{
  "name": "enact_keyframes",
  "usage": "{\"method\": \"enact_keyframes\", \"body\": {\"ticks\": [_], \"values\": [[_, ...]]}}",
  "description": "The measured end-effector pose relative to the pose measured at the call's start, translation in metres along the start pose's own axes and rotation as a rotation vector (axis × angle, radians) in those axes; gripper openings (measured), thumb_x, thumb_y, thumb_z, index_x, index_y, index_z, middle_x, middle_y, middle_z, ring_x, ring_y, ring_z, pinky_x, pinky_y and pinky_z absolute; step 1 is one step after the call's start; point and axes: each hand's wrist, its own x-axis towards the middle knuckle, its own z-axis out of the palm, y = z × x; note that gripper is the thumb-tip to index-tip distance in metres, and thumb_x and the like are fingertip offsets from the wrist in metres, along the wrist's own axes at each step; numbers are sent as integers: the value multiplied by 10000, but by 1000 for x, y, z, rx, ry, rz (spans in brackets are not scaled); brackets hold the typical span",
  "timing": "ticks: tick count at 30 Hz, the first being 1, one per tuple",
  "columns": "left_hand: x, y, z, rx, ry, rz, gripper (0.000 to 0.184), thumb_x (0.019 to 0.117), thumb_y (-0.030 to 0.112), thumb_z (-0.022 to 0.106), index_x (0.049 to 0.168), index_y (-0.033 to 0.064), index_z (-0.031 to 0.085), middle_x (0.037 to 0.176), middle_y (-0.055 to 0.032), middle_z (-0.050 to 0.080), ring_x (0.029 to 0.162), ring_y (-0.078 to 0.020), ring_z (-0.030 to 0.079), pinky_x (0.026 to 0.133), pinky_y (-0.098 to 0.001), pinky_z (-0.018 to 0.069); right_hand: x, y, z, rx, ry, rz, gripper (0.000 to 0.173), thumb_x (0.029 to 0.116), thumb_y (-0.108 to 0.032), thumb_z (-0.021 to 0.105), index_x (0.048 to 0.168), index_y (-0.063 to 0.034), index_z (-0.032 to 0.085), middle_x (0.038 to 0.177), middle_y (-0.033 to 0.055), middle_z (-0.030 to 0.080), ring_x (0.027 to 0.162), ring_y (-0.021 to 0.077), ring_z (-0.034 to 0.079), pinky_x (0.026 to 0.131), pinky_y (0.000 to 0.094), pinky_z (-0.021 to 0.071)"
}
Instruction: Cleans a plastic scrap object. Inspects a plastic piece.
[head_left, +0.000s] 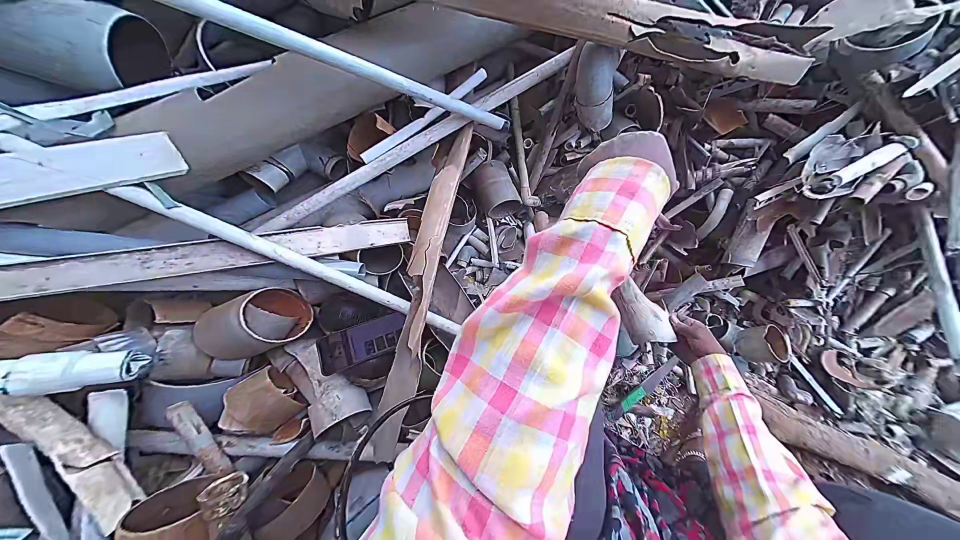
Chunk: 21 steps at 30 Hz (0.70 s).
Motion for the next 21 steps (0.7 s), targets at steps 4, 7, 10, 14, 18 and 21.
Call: {"method": "enact_keyframes", "body": {"ticks": [4, 7, 10, 14, 18, 21], "values": [[-59, 35, -73, -157, -304, -148, 687, 999, 602, 557, 1316, -6, 610, 1255, -246, 649, 1236, -391, 604, 1039, -601, 448, -7, -34, 37, 327, -162, -185, 276, 1056, -69, 330, 1063, -64, 606, 899, 48, 754, 812, 146, 735, 716, 348, 622], [-67, 53, -84, -414, -356, -223, 685, 1028, 534, 540, 1414, -31, 521, 1363, -261, 597, 1318, -390, 549, 1112, -582, 386, -13, -54, 55, 423, -245, -227, 255, 1050, -80, 365, 1047, -66, 619, 893, 64, 754, 781, 158, 733, 670, 342, 615], [-61, 55, -77, -494, -269, -113, 556, 1003, 457, 634, 1288, -18, 588, 1221, -233, 655, 1178, -369, 616, 1033, -575, 443, -12, -57, 64, 526, -326, -218, 170, 1008, -67, 493, 1003, -41, 661, 865, 112, 754, 697, 182, 723, 573, 335, 591], [-57, 64, -83, -482, -186, -60, 386, 972, 355, 712, 1151, 16, 672, 1124, -185, 674, 1080, -314, 632, 977, -534, 468, -11, -56, 76, 624, -244, -182, 293, 1073, -76, 372, 991, -21, 648, 767, 113, 712, 543, 145, 637, 473, 279, 521], [-52, 76, -84, -342, -223, -91, 411, 973, 350, 717, 1164, -9, 656, 1145, -219, 658, 1133, -358, 615, 1015, -560, 445, 0, -60, 76, 348, 47, -76, 344, 1133, -268, 384, 1237, -32, 611, 941, 136, 714, 774, 215, 702, 694, 387, 604], [-36, 56, -61, -319, -138, -86, 486, 938, 441, 742, 1197, 39, 654, 1161, -188, 674, 1078, -316, 663, 949, -549, 507, 18, -21, 47, -585, 170, 66, 313, 1125, -244, 456, 1198, 25, 599, 824, 130, 684, 617, 188, 676, 586, 329, 587]]}}
